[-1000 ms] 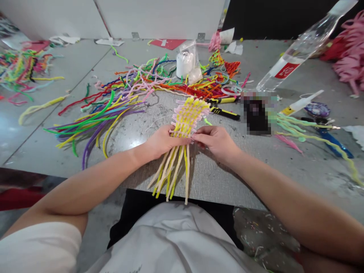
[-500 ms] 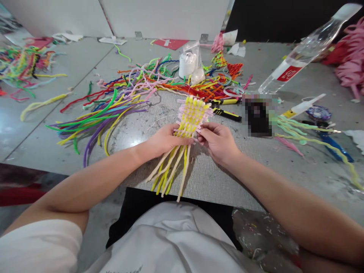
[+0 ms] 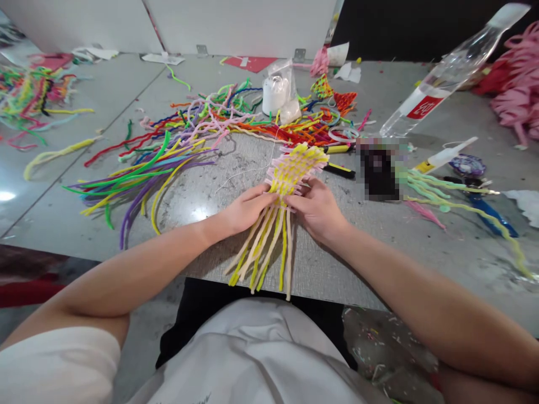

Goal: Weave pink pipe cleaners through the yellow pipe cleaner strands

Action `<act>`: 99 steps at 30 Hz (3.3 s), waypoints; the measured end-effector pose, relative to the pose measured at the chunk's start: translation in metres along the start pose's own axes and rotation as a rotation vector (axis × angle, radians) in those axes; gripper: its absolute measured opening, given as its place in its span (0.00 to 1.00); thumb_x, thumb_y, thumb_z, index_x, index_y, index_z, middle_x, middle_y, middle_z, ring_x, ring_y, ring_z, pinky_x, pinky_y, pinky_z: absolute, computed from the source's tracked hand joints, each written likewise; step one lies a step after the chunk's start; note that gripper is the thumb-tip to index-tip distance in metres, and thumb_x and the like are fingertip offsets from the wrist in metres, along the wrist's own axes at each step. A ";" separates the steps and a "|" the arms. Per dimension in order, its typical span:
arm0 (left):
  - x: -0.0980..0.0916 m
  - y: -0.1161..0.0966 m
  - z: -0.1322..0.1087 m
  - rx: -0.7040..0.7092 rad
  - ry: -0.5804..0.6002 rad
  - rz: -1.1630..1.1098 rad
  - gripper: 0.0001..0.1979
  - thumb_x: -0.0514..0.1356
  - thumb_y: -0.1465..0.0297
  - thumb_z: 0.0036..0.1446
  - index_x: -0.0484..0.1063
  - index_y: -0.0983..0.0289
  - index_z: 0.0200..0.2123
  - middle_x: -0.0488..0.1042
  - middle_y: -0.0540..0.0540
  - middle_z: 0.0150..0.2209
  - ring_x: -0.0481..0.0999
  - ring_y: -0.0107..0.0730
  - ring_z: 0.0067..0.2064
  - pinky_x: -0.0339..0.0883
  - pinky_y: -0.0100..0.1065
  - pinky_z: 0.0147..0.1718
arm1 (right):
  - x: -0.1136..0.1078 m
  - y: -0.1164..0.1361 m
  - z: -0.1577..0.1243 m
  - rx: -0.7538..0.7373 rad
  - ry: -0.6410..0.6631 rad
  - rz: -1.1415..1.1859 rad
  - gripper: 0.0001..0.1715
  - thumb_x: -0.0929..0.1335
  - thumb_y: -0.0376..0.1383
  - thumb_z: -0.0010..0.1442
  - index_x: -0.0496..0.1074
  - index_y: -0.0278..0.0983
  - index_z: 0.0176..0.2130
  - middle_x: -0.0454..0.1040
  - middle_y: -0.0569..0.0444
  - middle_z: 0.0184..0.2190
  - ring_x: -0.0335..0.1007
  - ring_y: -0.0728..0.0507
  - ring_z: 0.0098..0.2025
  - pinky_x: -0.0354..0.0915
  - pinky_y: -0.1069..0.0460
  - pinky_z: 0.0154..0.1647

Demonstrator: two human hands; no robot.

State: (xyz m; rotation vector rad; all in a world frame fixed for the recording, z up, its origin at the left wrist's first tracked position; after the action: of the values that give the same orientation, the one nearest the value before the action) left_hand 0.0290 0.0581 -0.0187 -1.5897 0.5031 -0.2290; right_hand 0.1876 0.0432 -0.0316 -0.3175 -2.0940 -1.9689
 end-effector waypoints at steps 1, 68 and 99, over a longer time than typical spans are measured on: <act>0.000 -0.001 0.000 0.016 -0.007 0.010 0.15 0.64 0.59 0.65 0.67 0.61 0.31 0.67 0.48 0.31 0.67 0.29 0.34 0.63 0.33 0.35 | -0.001 0.000 0.000 -0.003 -0.006 0.013 0.29 0.81 0.35 0.45 0.72 0.47 0.45 0.85 0.55 0.44 0.83 0.37 0.48 0.78 0.41 0.52; -0.003 0.002 0.006 0.045 0.113 -0.133 0.17 0.74 0.56 0.61 0.77 0.61 0.43 0.80 0.51 0.37 0.78 0.29 0.35 0.73 0.31 0.35 | 0.006 0.007 -0.005 -0.011 0.169 -0.108 0.28 0.87 0.47 0.46 0.79 0.44 0.43 0.88 0.52 0.47 0.85 0.33 0.51 0.78 0.35 0.62; 0.007 0.003 -0.005 -0.107 0.062 -0.035 0.16 0.76 0.60 0.49 0.79 0.64 0.36 0.73 0.48 0.28 0.70 0.26 0.29 0.62 0.29 0.27 | 0.009 0.046 -0.012 -0.768 0.158 -1.401 0.16 0.68 0.42 0.75 0.82 0.39 0.39 0.81 0.43 0.38 0.75 0.34 0.43 0.67 0.41 0.44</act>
State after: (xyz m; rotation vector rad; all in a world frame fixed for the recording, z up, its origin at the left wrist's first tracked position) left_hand 0.0328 0.0507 -0.0228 -1.7012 0.5436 -0.2829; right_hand 0.1948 0.0337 0.0150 1.5289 -1.3104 -3.2245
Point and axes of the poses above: each hand's wrist, its own z-axis towards the middle knuckle, its own x-axis out of the palm, y = z × x, the point moved 6 cm from there along z, towards the middle knuckle
